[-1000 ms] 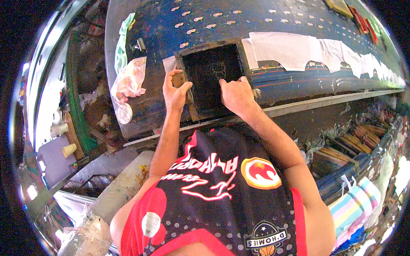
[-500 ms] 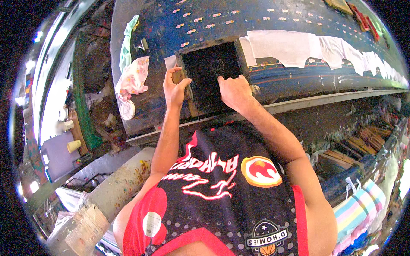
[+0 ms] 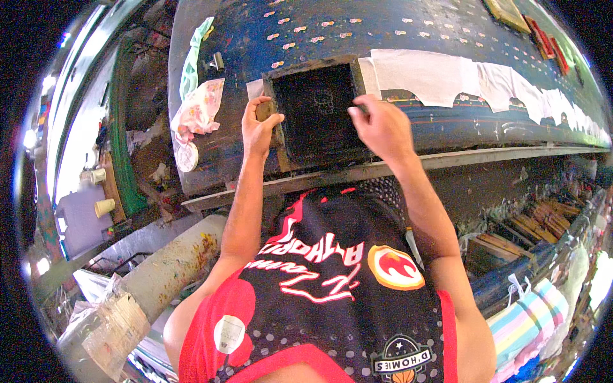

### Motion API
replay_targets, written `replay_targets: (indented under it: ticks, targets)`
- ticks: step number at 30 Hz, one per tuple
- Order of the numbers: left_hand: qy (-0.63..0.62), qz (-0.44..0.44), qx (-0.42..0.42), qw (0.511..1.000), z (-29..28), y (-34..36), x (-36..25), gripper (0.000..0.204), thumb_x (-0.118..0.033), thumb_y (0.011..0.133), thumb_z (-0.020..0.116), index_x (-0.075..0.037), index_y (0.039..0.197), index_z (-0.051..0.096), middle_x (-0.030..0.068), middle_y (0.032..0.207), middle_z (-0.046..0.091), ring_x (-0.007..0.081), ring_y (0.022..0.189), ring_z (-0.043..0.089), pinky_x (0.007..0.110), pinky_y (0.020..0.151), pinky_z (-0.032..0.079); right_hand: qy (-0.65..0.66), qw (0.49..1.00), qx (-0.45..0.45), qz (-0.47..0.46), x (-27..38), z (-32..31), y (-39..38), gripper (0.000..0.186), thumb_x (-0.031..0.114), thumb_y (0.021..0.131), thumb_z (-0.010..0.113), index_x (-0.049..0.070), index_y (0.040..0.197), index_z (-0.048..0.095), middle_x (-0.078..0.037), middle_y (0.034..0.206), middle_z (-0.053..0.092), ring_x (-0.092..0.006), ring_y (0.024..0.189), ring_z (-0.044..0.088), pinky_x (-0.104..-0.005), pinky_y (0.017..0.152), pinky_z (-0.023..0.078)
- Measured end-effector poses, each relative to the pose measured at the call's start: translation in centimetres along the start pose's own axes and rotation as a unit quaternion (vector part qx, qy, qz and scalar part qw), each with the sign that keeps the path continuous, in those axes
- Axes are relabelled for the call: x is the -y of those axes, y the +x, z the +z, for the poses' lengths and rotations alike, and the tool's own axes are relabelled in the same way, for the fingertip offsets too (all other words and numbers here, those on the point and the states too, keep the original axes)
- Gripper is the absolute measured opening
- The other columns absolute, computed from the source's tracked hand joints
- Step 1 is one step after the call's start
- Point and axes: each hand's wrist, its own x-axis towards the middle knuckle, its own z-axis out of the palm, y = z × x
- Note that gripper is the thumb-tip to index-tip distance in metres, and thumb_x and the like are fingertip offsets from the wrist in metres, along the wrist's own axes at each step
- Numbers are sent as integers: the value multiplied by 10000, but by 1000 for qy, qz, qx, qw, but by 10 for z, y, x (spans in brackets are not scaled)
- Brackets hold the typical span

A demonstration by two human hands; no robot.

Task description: The person picks up wooden printing blocks and places them on a table. They then repeatedly press a black inked block onto white paper to create prints, handling the block and paper by hand.

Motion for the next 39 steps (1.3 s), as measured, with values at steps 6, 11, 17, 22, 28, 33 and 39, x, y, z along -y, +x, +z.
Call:
replay_targets:
  ticks: [6, 11, 17, 22, 28, 33, 39]
  targets:
    - [-30, 16, -9, 999, -10, 19, -14, 515, 74, 674, 834, -57, 1156, 710, 36, 1082, 706, 156, 946, 668, 312, 830, 565, 0, 982, -112, 152, -76, -41, -41, 306, 294, 989, 790, 40, 916, 637, -151, 747, 702, -320, 643, 679, -424, 633, 517]
    - [-143, 6, -115, 983, 4, 78, -68, 514, 87, 671, 805, -63, 1147, 677, 37, 1025, 662, 193, 890, 659, 338, 790, 562, 0, 980, -71, 188, -90, -33, -80, 300, 295, 1010, 789, 11, 991, 696, -136, 737, 688, -183, 626, 608, -371, 619, 502]
    - [-270, -25, -203, 941, 8, 142, -88, 542, 67, 694, 778, -82, 1191, 620, 85, 1069, 630, 260, 940, 665, 407, 799, 578, -34, 998, 53, -5, -47, 12, -60, 359, 259, 963, 797, 108, 1272, 693, -120, 800, 739, -335, 780, 732, -473, 755, 551]
    - [-271, -30, -194, 942, 9, 148, -89, 555, 49, 707, 763, -90, 1220, 604, 78, 1112, 612, 272, 1022, 657, 442, 849, 579, -94, 976, 170, -94, -17, 48, -31, 502, 302, 1018, 701, 97, 1451, 552, -129, 853, 762, -347, 841, 747, -475, 804, 548]
    - [-257, -14, -244, 935, -18, 124, -83, 493, 16, 708, 775, -112, 1161, 627, 71, 1084, 631, 275, 990, 660, 442, 838, 563, -123, 963, 219, -103, -7, 59, -8, 525, 372, 1037, 670, 94, 1465, 548, -135, 824, 762, -355, 797, 749, -481, 783, 548]
    - [-255, -4, -316, 914, -43, 73, -108, 546, -34, 706, 780, -128, 1212, 598, 51, 1048, 619, 273, 972, 652, 434, 827, 558, -127, 960, 221, -118, -13, 59, -9, 551, 450, 1040, 648, 112, 1466, 556, -141, 823, 763, -370, 775, 753, -501, 763, 548]
    - [-274, 36, -336, 900, -93, 21, -118, 618, 7, 731, 747, -151, 1305, 581, 61, 1025, 633, 261, 963, 658, 433, 830, 551, -156, 936, 303, -89, 6, 50, -6, 573, 416, 1043, 659, 78, 1487, 526, -197, 788, 748, -411, 732, 739, -551, 711, 565]
